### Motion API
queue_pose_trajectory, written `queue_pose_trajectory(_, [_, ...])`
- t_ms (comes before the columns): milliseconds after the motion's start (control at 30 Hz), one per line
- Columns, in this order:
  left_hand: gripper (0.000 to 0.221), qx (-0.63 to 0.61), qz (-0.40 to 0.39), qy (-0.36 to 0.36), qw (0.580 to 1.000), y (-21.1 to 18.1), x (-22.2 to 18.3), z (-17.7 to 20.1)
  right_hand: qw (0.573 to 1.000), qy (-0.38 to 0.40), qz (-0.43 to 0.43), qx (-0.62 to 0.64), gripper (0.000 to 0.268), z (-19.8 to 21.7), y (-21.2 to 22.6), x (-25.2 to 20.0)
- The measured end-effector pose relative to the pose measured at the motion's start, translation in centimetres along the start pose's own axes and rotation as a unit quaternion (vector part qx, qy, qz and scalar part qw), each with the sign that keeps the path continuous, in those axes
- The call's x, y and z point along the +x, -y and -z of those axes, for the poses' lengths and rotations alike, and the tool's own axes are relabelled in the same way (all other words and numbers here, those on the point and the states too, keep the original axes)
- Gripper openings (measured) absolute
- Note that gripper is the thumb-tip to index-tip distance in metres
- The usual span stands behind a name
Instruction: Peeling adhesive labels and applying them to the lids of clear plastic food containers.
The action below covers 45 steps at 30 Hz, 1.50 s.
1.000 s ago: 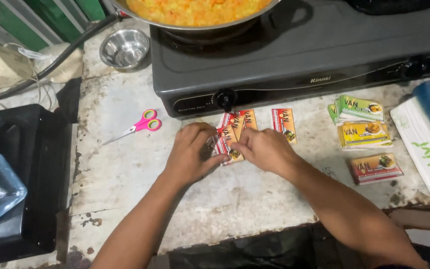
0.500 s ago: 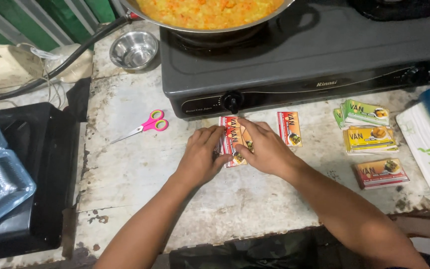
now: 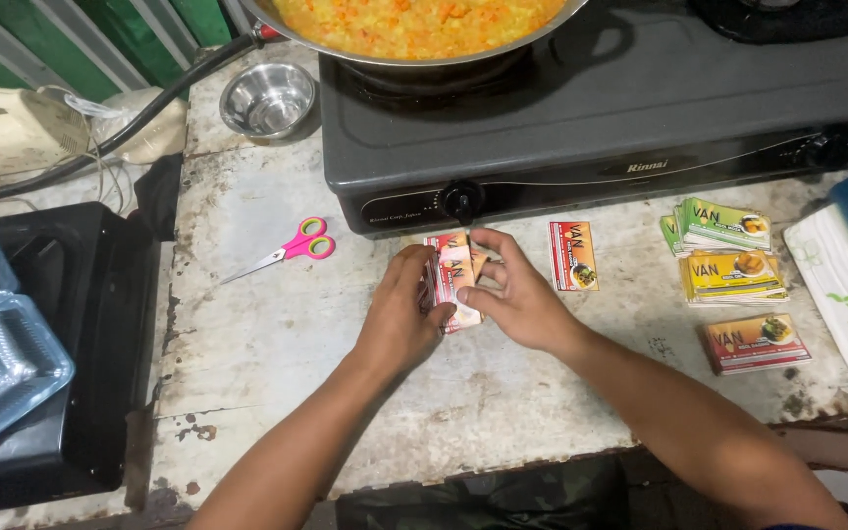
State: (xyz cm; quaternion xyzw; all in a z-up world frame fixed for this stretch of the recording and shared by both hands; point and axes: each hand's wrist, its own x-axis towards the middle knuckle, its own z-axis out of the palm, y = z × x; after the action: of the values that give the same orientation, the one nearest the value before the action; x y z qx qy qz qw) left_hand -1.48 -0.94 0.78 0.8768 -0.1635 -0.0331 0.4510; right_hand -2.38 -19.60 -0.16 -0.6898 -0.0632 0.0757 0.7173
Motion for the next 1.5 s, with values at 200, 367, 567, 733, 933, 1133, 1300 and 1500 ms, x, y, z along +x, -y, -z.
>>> queue_pose_trajectory(200, [0.069, -0.053, 0.061, -0.001, 0.997, -1.6, -0.2, 0.9, 0.999, 0.005, -0.005, -0.042, 0.087, -0.3, 0.2, -0.2])
queue_pose_trajectory(367, [0.083, -0.058, 0.074, 0.013, 0.995, -0.6, 0.1, 0.9, 1.000, 0.003, -0.008, -0.017, 0.082, 0.0, 0.2, -0.1])
queue_pose_trajectory(567, [0.086, -0.101, 0.094, 0.026, 0.990, -1.1, 0.2, 1.1, 0.998, -0.021, -0.018, 0.065, 0.080, 0.8, -1.7, 1.0])
queue_pose_trajectory(733, [0.097, -0.137, 0.099, 0.044, 0.985, -0.6, 0.1, 0.7, 0.999, 0.005, -0.031, 0.041, 0.090, 0.9, -3.3, 1.4])
queue_pose_trajectory(933, [0.097, -0.092, 0.020, 0.013, 0.995, -0.7, -0.1, 1.1, 1.000, 0.013, -0.006, 0.007, 0.069, 0.7, -0.9, 0.6])
queue_pose_trajectory(1133, [0.057, 0.001, -0.088, -0.016, 0.996, 3.3, 1.2, 1.7, 1.000, -0.024, 0.002, 0.013, 0.057, 3.0, 0.3, 0.6])
queue_pose_trajectory(1300, [0.090, 0.189, -0.046, 0.040, 0.980, 2.9, 0.9, 1.0, 0.989, -0.101, 0.040, 0.096, 0.048, 4.4, -2.1, 2.2])
queue_pose_trajectory(1500, [0.072, 0.168, -0.051, 0.058, 0.983, 3.7, 1.1, 1.1, 0.991, -0.104, 0.057, 0.065, 0.042, 4.6, -1.8, 2.3])
